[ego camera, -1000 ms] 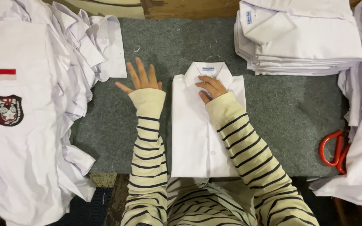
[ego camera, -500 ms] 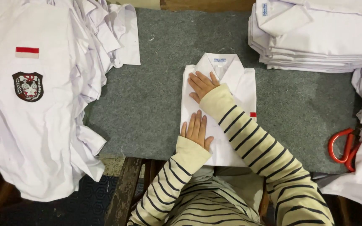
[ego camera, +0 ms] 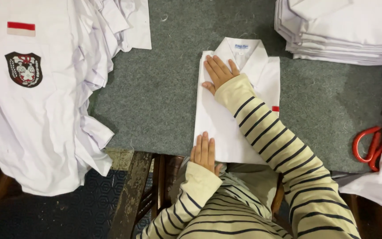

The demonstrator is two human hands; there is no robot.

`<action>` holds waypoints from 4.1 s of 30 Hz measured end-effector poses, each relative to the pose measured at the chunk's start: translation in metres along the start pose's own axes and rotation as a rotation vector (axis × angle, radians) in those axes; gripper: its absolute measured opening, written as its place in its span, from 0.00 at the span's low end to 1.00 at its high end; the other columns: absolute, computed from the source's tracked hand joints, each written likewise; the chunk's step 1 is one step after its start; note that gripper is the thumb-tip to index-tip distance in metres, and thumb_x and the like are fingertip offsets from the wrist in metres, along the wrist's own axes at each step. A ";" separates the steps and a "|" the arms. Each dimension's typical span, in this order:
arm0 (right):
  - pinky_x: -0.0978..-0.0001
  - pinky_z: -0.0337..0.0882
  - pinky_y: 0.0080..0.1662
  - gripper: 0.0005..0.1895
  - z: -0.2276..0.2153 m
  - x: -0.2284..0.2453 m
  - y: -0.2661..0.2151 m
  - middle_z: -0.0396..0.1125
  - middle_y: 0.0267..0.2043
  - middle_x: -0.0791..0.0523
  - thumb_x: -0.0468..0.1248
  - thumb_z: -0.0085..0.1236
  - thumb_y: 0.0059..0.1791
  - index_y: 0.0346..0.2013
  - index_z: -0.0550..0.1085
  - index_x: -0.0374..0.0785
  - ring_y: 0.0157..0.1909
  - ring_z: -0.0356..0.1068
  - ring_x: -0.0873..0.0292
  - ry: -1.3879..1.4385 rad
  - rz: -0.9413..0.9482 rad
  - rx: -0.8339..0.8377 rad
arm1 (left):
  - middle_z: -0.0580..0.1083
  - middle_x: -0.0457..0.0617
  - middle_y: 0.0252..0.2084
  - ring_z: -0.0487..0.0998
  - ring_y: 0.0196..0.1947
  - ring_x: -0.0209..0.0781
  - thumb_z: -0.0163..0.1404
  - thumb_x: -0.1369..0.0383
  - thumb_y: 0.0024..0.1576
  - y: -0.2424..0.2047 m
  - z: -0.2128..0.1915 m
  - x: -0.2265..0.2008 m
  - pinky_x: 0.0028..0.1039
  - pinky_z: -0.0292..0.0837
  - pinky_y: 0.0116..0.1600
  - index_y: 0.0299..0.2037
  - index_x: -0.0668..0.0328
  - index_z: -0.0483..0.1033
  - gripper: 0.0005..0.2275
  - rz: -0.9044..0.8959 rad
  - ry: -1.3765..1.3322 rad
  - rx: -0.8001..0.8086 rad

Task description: Folding and stacking white school shirts on a workbench

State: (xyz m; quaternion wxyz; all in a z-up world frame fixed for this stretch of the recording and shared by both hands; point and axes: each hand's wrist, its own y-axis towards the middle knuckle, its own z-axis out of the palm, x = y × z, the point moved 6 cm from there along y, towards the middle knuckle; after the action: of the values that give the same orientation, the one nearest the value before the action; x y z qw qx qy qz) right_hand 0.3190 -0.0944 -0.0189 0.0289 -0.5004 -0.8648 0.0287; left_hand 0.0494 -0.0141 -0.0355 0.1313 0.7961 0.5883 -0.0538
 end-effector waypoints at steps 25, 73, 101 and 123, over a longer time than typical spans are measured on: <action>0.39 0.62 0.64 0.48 0.010 0.067 -0.085 0.53 0.74 0.42 0.65 0.55 0.48 0.73 0.60 0.37 0.74 0.53 0.38 -0.053 -0.076 -0.315 | 0.78 0.53 0.48 0.82 0.45 0.51 0.43 0.56 0.66 0.032 -0.146 0.070 0.36 0.77 0.46 0.53 0.56 0.77 0.16 0.165 -0.215 -0.028; 0.58 0.70 0.60 0.21 -0.024 -0.111 -0.135 0.68 0.60 0.51 0.43 0.55 0.57 0.63 0.71 0.40 0.63 0.68 0.47 0.286 0.233 -0.606 | 0.43 0.34 0.80 0.38 0.80 0.40 0.45 0.49 0.63 0.251 0.027 0.001 0.52 0.29 0.78 0.76 0.40 0.50 0.31 0.386 -0.114 0.087; 0.47 0.53 0.58 0.34 0.004 -0.148 -0.090 0.50 0.56 0.61 0.47 0.39 0.51 0.74 0.53 0.60 0.56 0.56 0.52 0.093 0.563 0.030 | 0.41 0.35 0.81 0.38 0.80 0.41 0.49 0.51 0.61 0.250 0.019 -0.003 0.53 0.30 0.78 0.77 0.40 0.49 0.34 0.382 -0.042 0.111; 0.52 0.55 0.55 0.30 0.012 -0.159 -0.093 0.52 0.51 0.63 0.50 0.43 0.51 0.71 0.61 0.61 0.52 0.59 0.57 0.045 0.479 -0.072 | 0.43 0.37 0.81 0.38 0.80 0.42 0.46 0.52 0.61 0.249 0.007 -0.006 0.52 0.27 0.77 0.77 0.43 0.49 0.33 0.412 -0.068 0.110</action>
State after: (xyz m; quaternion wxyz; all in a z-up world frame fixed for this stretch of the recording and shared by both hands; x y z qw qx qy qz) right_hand 0.3165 -0.2792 -0.0272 0.0225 -0.6925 -0.7210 -0.0072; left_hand 0.2849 -0.0895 -0.0042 0.1155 0.9033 0.4044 -0.0847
